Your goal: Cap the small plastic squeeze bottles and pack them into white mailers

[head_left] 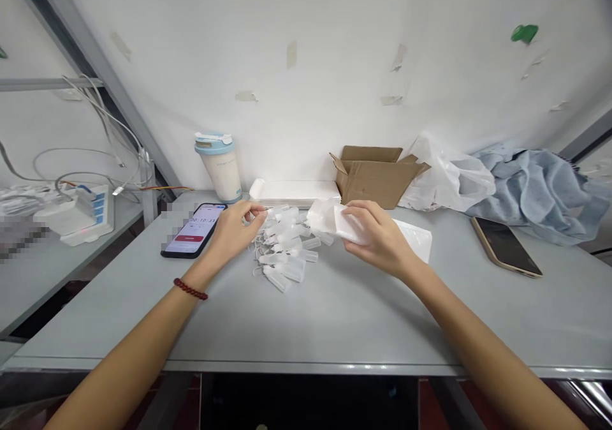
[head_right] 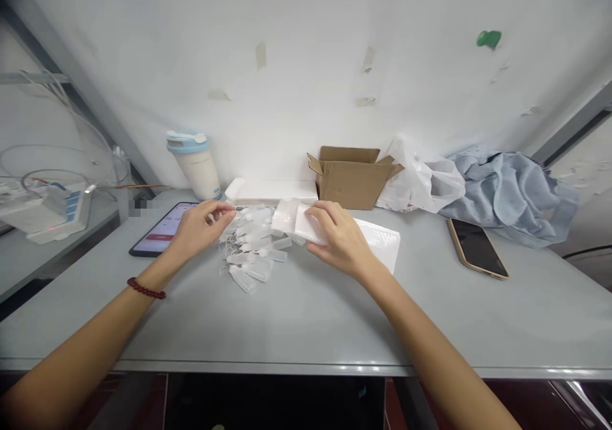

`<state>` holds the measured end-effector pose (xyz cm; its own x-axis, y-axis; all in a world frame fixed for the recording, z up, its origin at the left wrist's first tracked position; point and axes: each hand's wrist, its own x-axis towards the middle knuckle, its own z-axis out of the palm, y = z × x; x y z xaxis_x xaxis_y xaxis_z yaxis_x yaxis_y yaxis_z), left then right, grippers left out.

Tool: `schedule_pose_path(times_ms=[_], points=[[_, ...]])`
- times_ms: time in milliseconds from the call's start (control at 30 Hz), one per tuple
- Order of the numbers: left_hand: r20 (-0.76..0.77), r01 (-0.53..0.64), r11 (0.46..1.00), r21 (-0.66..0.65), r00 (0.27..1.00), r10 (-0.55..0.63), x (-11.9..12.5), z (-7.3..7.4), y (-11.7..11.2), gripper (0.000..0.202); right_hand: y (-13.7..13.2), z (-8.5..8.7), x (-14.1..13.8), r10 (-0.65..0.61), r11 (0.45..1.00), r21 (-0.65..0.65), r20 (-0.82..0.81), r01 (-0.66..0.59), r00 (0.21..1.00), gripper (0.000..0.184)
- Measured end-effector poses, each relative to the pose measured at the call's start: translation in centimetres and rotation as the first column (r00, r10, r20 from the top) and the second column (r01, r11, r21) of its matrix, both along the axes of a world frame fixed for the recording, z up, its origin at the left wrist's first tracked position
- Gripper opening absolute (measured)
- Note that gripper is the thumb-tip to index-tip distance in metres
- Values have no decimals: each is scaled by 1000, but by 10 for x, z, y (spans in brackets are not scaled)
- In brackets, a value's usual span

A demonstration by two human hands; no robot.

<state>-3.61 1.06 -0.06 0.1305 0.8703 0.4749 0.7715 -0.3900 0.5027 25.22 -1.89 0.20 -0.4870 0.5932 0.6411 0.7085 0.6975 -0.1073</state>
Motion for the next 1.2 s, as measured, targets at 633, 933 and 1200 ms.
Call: schedule_pose_path(times_ms=[633,933,1200], points=[[145,240,968,-74,963,-228,25,5,-21,19,1,-4,-6,45,918,-384,-144,-97,989,37],[358,351,927,-130,889,-286,40,-2,-30,29,-5,-7,-18,116,929,-333,-157,-163,981,37],[61,95,960,-263,995,-81,6,17,-14,22,4,-3,-3,-5,960,-275,-232,-61,973,33]])
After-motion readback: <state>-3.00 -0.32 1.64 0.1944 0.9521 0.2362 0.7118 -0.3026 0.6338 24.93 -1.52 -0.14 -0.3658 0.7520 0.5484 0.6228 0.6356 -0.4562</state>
